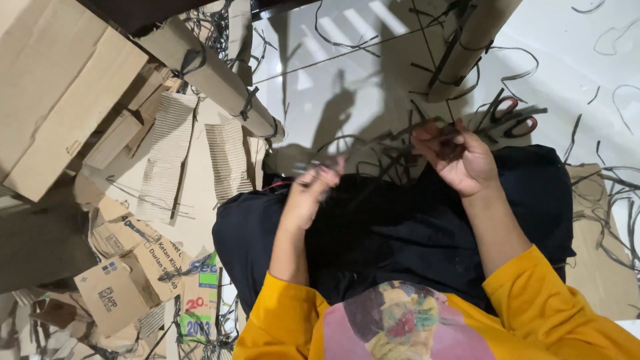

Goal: The person sits on the floor and ties black plastic strips around a cardboard structure to secure it. They then pick up a strip, fold it, and cut it with scissors.

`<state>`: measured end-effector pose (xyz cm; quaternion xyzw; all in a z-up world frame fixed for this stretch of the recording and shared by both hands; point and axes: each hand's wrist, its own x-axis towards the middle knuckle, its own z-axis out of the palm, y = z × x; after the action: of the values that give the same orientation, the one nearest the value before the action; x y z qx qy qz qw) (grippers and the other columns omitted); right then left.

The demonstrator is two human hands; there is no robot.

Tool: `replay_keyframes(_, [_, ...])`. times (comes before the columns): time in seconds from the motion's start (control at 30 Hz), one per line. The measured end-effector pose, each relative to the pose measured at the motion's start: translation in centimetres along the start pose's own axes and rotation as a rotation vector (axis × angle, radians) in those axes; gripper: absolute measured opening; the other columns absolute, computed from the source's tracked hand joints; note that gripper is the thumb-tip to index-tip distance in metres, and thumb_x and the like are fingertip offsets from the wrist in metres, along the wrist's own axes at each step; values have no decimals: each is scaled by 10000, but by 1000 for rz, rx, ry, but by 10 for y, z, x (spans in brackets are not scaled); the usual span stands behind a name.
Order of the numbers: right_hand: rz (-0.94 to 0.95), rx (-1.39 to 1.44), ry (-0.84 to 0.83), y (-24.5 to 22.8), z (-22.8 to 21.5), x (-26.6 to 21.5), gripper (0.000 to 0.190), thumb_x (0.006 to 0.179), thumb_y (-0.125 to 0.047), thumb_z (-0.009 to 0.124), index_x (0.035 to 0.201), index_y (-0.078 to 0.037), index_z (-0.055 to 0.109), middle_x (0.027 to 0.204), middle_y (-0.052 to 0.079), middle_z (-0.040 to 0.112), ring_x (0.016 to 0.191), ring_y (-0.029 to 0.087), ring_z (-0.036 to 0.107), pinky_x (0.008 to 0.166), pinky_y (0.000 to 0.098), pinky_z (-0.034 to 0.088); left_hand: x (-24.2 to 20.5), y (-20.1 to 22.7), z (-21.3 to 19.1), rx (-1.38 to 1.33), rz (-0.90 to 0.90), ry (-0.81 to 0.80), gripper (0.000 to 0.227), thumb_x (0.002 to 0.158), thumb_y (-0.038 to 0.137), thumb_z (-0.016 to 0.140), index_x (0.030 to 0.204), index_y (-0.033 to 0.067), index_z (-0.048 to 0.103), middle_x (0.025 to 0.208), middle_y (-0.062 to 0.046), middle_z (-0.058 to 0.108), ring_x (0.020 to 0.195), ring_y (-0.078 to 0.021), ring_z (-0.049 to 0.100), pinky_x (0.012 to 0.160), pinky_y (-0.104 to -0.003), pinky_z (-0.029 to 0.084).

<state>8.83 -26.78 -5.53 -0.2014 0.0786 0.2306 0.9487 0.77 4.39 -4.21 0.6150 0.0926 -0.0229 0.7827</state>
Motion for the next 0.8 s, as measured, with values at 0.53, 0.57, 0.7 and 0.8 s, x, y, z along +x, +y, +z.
replay_keyframes(0.53, [210, -1418, -260, 9, 12, -15, 137, 799, -201, 871, 832, -68, 858, 769, 72, 829, 768, 143, 669, 784, 340, 571, 10, -36, -27, 264, -105, 77, 378, 901, 467, 791, 1016, 130, 664, 796, -48, 673, 641, -105, 607, 548, -277, 560])
replay_keyframes(0.57, [-66, -1288, -208, 7, -2, -14, 194, 949, -152, 694, 823, -28, 774, 941, 131, 771, 971, 183, 659, 938, 363, 517, 2, -11, -10, 352, -42, -144, 352, 821, 303, 850, 1060, 90, 705, 845, -95, 710, 716, -154, 620, 639, -328, 567])
replay_keyframes(0.7, [-160, -305, -283, -1, 26, -5, 384, 1084, -251, 478, 745, -156, 631, 1601, 122, 481, 1510, 314, 414, 1250, 500, 282, -12, 37, 23, 442, -53, -509, 109, 916, 184, 746, 850, 98, 751, 637, -25, 640, 629, -122, 520, 631, -298, 515])
replay_keyframes(0.8, [95, 73, -276, -13, -60, 10, 306, 1098, -272, 442, 820, -145, 459, 720, -50, 216, 642, 103, 245, 481, 221, 378, 0, 4, -5, 313, 44, -315, 148, 964, 126, 679, 844, 114, 764, 726, -6, 672, 737, -121, 571, 770, -287, 528])
